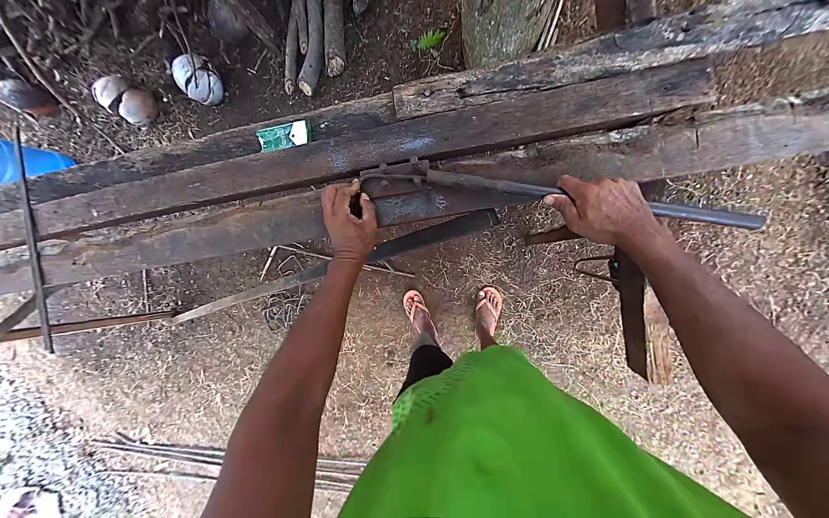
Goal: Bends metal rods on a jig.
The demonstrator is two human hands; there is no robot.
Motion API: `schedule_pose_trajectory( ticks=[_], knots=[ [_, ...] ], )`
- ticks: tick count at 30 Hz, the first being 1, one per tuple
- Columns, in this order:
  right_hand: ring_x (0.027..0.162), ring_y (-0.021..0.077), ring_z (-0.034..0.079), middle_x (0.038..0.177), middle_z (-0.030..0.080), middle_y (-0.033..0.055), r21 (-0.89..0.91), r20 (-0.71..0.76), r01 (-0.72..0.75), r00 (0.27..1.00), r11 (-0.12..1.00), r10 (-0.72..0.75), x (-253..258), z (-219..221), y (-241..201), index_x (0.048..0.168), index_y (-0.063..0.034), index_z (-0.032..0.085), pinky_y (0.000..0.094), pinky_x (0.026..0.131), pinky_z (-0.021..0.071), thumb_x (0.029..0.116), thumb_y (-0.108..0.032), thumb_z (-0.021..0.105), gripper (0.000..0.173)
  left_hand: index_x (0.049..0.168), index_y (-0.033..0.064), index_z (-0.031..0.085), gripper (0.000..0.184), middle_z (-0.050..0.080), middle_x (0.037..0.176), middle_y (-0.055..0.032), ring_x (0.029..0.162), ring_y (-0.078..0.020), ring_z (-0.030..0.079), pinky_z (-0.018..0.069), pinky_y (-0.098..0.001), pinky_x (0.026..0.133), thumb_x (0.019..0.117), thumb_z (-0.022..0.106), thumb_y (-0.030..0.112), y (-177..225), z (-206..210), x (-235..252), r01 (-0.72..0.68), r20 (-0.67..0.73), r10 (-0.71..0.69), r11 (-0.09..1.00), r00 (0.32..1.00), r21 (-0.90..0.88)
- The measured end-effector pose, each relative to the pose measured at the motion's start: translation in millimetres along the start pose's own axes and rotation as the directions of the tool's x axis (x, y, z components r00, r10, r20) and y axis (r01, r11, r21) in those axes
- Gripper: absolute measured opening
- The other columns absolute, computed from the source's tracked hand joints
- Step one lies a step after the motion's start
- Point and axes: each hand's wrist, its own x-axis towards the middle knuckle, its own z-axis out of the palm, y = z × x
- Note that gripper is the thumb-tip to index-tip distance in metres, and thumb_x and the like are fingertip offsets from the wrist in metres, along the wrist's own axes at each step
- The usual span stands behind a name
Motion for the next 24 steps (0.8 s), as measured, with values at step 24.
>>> schedule_pose_trajectory(
  ticks=[24],
  knots=[
    [0.105,0.0418,0.069,0.107,0.072,0.0211,0.471,0.267,-0.807,0.515,0.355,0.815,-75,94,-334,0.14,-0.0107,0.053,0.0626,0.089,0.0519,0.1102,-0.053,0.027,0.058,0.128,-0.0017,0.06,0.035,0.058,0.128,-0.0269,0.124,-0.0457,0.055,0.044,-0.0586,0.101,0.1018,0.045,0.016,14,-15,7,-0.007,0.239,-0.013,0.997,0.971,0.083]
  ],
)
